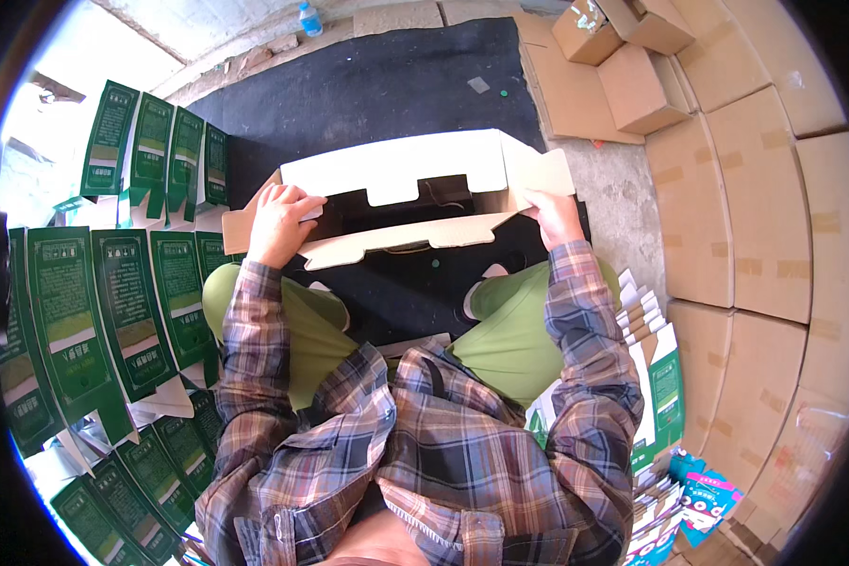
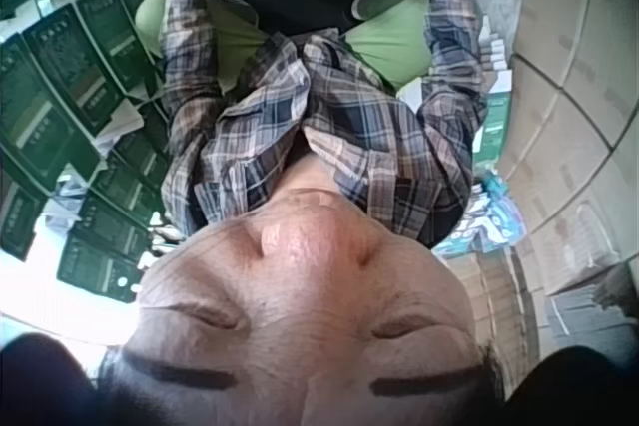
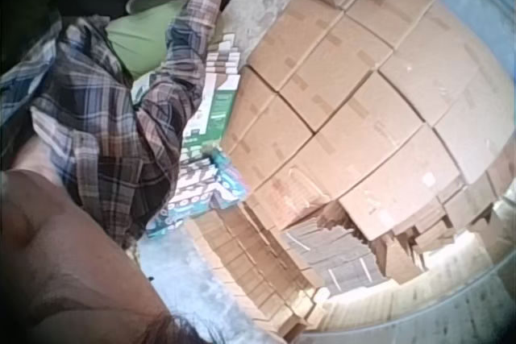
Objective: Folding flat cardboard boxes into assembled boxes for radishes.
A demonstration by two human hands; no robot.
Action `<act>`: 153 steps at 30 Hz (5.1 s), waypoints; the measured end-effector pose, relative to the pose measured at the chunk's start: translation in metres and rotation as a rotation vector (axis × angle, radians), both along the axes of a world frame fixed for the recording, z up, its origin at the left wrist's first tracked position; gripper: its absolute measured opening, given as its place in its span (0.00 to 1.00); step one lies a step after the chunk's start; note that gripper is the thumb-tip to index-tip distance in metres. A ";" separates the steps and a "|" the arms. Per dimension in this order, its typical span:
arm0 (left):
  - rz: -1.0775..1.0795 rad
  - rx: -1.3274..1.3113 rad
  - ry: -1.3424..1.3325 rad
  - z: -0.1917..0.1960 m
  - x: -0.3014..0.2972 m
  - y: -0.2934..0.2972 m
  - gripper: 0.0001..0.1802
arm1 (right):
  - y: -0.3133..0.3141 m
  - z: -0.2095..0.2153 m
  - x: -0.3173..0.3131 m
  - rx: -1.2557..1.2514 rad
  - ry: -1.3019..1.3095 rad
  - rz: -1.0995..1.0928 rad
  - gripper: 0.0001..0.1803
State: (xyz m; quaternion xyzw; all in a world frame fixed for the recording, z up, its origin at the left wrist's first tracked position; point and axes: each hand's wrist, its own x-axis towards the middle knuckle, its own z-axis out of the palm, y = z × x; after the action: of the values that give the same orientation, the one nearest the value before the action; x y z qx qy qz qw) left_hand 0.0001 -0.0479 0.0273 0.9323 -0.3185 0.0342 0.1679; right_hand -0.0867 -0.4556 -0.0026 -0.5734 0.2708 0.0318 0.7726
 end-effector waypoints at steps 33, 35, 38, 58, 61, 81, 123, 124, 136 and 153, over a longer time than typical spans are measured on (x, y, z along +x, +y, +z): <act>0.291 -0.206 -0.101 -0.022 -0.026 -0.021 0.27 | 0.064 0.022 0.015 -1.164 -0.368 0.495 0.40; 0.215 -0.017 -0.130 -0.029 -0.026 -0.018 0.25 | 0.076 0.033 0.011 -1.282 -0.301 0.567 0.41; 0.136 0.008 -0.062 -0.021 -0.032 -0.023 0.30 | 0.076 0.034 0.009 -1.409 -0.231 0.605 0.42; 0.654 -0.908 0.251 -0.059 -0.009 0.022 0.28 | 0.023 0.012 0.023 -0.443 0.232 0.107 0.29; 0.880 -1.021 0.732 -0.075 0.005 0.035 0.28 | 0.007 -0.009 0.025 -0.325 0.481 0.283 0.29; 0.739 -1.363 1.011 -0.067 -0.003 0.033 0.29 | 0.011 -0.009 0.019 -0.142 0.119 0.118 0.23; 0.671 -0.958 0.727 -0.066 -0.019 0.031 0.40 | 0.116 0.037 0.013 -0.723 -0.436 0.341 0.21; 0.674 -0.798 0.678 -0.065 -0.019 0.032 0.41 | 0.109 0.047 0.012 -0.836 -0.483 0.297 0.21; 0.388 -0.574 0.566 -0.058 -0.014 0.026 0.44 | 0.035 0.018 -0.011 -1.044 0.142 0.596 0.27; 0.226 -0.350 0.800 -0.048 -0.009 0.025 0.53 | 0.042 -0.001 0.028 -0.416 0.195 0.659 0.32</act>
State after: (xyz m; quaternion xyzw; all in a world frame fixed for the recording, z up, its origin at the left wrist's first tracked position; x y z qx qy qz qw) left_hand -0.0093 -0.0232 -0.0211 0.8587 -0.1143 -0.2572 0.4284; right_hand -0.0590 -0.4133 -0.0033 -0.7681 0.1454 0.2766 0.5590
